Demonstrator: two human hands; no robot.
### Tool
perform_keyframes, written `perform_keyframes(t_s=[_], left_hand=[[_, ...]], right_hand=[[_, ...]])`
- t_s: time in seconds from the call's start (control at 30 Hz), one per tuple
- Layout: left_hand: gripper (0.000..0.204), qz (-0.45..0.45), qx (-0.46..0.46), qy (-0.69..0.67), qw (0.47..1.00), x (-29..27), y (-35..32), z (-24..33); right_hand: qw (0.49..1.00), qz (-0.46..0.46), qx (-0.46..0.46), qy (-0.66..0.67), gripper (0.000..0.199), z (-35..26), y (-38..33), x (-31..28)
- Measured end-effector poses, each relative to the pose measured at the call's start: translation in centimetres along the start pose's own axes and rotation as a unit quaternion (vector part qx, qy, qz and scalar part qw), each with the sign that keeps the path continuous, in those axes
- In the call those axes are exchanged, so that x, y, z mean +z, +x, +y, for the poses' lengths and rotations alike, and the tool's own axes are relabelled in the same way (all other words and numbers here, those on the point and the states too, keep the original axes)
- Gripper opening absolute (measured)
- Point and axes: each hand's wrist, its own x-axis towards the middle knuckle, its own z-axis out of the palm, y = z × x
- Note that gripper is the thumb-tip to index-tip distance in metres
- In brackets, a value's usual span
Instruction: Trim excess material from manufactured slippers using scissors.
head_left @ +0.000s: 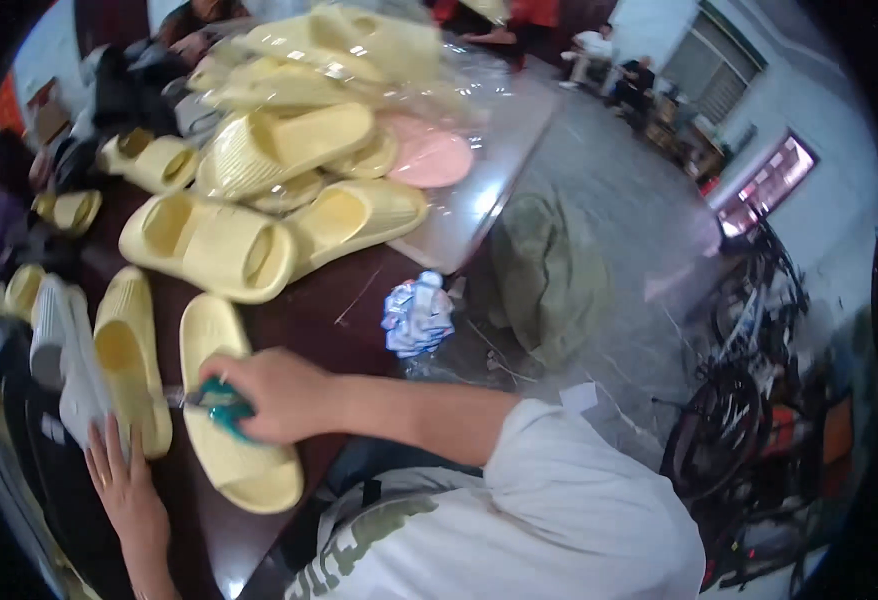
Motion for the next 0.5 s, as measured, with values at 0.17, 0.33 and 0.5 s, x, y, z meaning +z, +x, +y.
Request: perform_keyframes(t_s=[0.17, 0.33, 0.5], left_hand=[[0.05, 0.026, -0.04, 0.012, 0.999, 3.5, 4.7, -1.2], [0.044, 0.053, -0.107, -0.239, 0.964, -0.7, 4.7, 0.4], [0.048, 0.123, -0.146, -0.511, 0.838, -4.4, 3.0, 3.6]], right_hand=[[0.976, 0.167, 0.033, 0.137, 0.036, 2.2, -1.9, -1.5], [0.858, 0.187, 0.126, 0.461, 0.036, 3.7, -2.9, -2.5], [0.63, 0.128, 0.08, 0.762, 0.056, 1.9, -3.2, -0.7]])
